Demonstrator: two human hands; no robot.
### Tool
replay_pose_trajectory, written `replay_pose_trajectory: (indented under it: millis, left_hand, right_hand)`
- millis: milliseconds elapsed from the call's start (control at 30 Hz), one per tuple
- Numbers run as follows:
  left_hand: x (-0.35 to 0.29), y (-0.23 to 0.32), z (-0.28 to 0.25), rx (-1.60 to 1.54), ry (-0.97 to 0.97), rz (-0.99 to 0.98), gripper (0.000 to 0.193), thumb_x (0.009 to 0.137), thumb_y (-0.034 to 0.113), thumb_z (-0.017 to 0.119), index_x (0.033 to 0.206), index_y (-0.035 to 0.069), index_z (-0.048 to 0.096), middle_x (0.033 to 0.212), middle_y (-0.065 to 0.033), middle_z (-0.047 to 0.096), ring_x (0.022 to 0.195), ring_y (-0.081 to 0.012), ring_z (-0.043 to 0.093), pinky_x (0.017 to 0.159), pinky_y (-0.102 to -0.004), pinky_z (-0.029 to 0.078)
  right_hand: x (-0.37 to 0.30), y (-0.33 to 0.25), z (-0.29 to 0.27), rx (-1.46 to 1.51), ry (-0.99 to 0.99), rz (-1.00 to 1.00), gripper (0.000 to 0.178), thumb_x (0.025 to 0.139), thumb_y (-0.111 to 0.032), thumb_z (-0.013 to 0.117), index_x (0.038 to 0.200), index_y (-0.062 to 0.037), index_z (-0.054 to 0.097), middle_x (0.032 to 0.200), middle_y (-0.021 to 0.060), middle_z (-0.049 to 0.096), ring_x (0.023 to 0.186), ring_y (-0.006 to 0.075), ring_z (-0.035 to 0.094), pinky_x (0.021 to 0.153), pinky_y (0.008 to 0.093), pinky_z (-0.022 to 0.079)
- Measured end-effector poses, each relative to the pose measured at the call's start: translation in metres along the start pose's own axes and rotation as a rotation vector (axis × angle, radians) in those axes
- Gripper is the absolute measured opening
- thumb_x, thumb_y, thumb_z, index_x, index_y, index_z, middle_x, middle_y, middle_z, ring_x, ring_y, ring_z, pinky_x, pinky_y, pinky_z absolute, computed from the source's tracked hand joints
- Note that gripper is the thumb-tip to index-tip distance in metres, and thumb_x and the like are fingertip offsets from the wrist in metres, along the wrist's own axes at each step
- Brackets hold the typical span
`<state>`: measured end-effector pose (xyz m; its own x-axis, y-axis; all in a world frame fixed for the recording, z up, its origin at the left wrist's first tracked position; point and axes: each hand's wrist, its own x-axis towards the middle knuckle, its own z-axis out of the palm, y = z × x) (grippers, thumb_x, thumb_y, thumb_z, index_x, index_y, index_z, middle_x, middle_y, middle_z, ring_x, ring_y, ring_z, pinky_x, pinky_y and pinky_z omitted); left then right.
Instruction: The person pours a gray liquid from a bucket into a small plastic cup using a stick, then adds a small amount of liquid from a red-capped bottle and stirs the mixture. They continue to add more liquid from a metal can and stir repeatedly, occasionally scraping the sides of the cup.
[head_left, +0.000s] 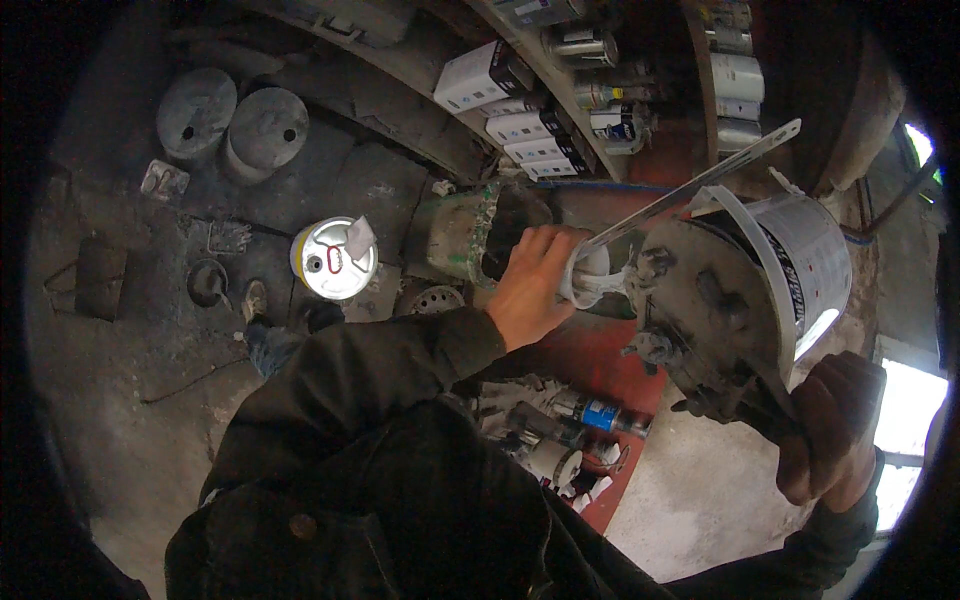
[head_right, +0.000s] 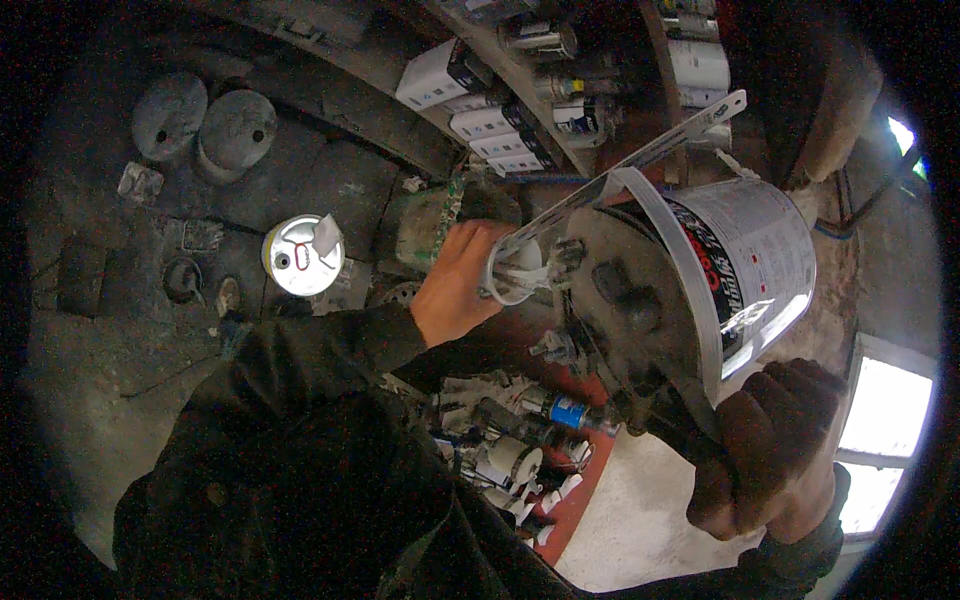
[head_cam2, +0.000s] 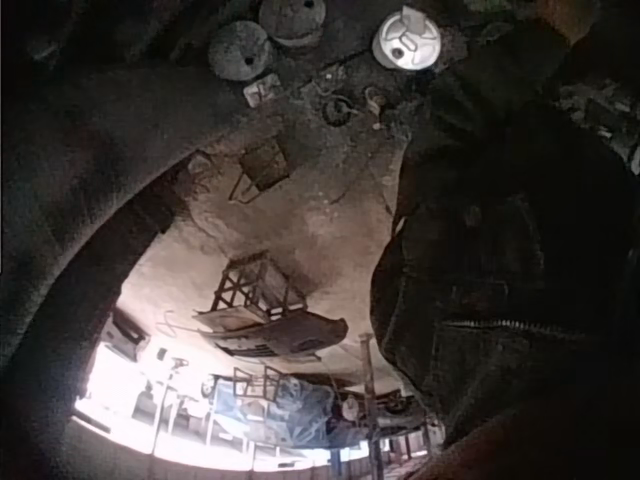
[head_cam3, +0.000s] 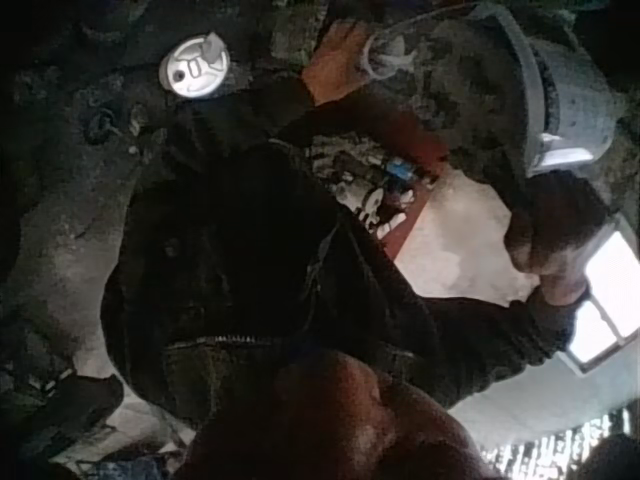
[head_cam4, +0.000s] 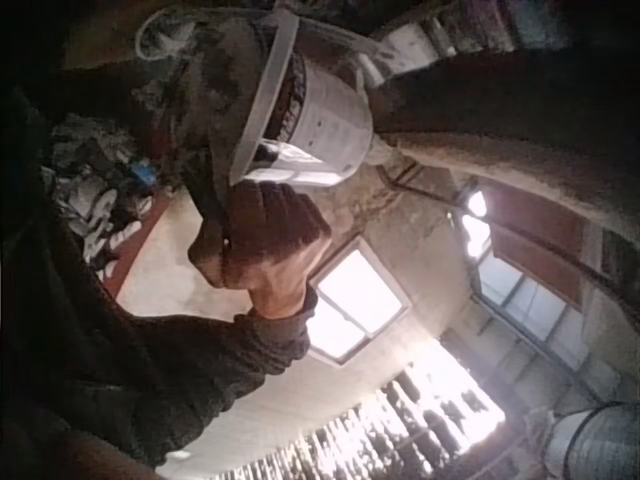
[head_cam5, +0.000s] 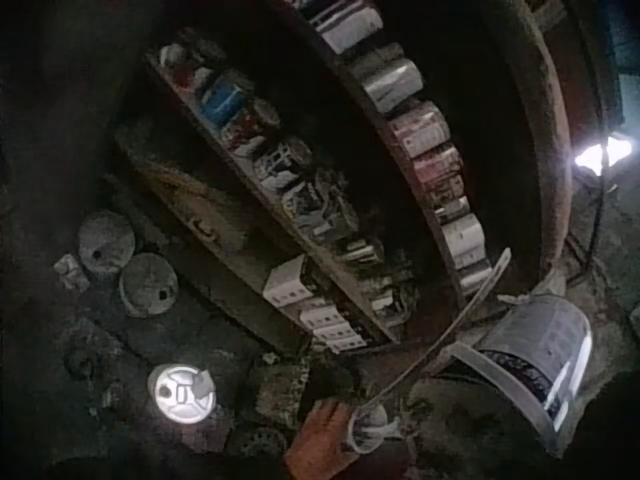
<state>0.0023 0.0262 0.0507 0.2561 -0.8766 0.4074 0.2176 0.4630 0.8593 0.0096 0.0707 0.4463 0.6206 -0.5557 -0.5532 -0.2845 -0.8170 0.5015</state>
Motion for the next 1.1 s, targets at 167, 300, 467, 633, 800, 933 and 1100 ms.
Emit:
replay_pose_trajectory:
  millis: [167, 300, 467, 633, 800, 933, 1100]
  left_hand:
    - [-0.001, -0.001, 0.002, -0.025, -0.007, 0.005, 0.079, 0.064, 0.000, 0.078, 0.137, 0.007, 0.050, 0.128, -0.0194, 0.051, 0.119, -0.0450, 0.046, 0.103, -0.0511, 0.041]
    - [0.000, -0.001, 0.000, -0.009, 0.001, 0.005, 0.079, 0.064, 0.000, 0.078, 0.137, 0.007, 0.050, 0.129, -0.0193, 0.051, 0.119, -0.0452, 0.046, 0.104, -0.0508, 0.040]
    - [0.000, -0.001, 0.000, -0.017, -0.007, 0.001, 0.080, 0.064, 0.000, 0.079, 0.138, 0.007, 0.049, 0.129, -0.0192, 0.051, 0.120, -0.0453, 0.046, 0.105, -0.0506, 0.040]
    - [-0.004, 0.000, 0.005, -0.031, -0.044, -0.004, 0.080, 0.064, 0.000, 0.079, 0.138, 0.007, 0.049, 0.129, -0.0191, 0.051, 0.120, -0.0451, 0.046, 0.105, -0.0511, 0.040]
    - [-0.001, -0.004, 0.001, 0.017, -0.005, -0.024, 0.079, 0.065, 0.001, 0.080, 0.137, 0.007, 0.049, 0.128, -0.0189, 0.051, 0.122, -0.0453, 0.046, 0.106, -0.0520, 0.039]
    - [-0.005, -0.015, 0.005, -0.022, -0.040, -0.077, 0.079, 0.065, 0.002, 0.080, 0.137, 0.008, 0.050, 0.128, -0.0189, 0.051, 0.122, -0.0458, 0.046, 0.107, -0.0528, 0.039]
    - [-0.005, -0.027, -0.006, 0.013, -0.058, -0.091, 0.078, 0.064, 0.001, 0.079, 0.137, 0.007, 0.050, 0.127, -0.0192, 0.051, 0.121, -0.0459, 0.046, 0.106, -0.0515, 0.040]
  right_hand:
    - [0.002, -0.003, 0.000, 0.016, 0.029, 0.006, 0.018, 0.061, -0.024, 0.058, 0.067, -0.0069, 0.053, 0.060, 0.0102, 0.041, 0.053, 0.0319, 0.043, 0.063, 0.0450, 0.037]
    - [0.008, -0.003, -0.004, 0.005, 0.016, -0.011, 0.018, 0.062, -0.024, 0.058, 0.065, -0.0075, 0.052, 0.058, 0.0091, 0.038, 0.049, 0.0305, 0.041, 0.059, 0.0440, 0.034]
    - [0.007, 0.002, -0.004, 0.030, -0.003, -0.028, 0.021, 0.062, -0.027, 0.058, 0.066, -0.0073, 0.051, 0.057, 0.0090, 0.037, 0.048, 0.0305, 0.040, 0.056, 0.0442, 0.032]
    - [0.003, -0.007, -0.006, 0.033, -0.010, 0.022, 0.023, 0.061, -0.028, 0.059, 0.066, -0.0075, 0.050, 0.057, 0.0094, 0.037, 0.049, 0.0315, 0.040, 0.055, 0.0451, 0.032]
    - [0.010, 0.002, -0.002, -0.002, 0.048, -0.030, 0.023, 0.060, -0.027, 0.058, 0.066, -0.0068, 0.049, 0.058, 0.0097, 0.037, 0.049, 0.0318, 0.039, 0.056, 0.0454, 0.032]
    - [0.001, 0.002, -0.007, 0.019, -0.002, 0.007, 0.022, 0.060, -0.027, 0.057, 0.066, -0.0065, 0.050, 0.058, 0.0097, 0.038, 0.048, 0.0317, 0.039, 0.057, 0.0450, 0.033]
    - [0.004, 0.004, -0.003, -0.011, 0.065, -0.017, 0.021, 0.061, -0.027, 0.056, 0.064, -0.0069, 0.050, 0.056, 0.0091, 0.037, 0.047, 0.0313, 0.037, 0.056, 0.0440, 0.033]
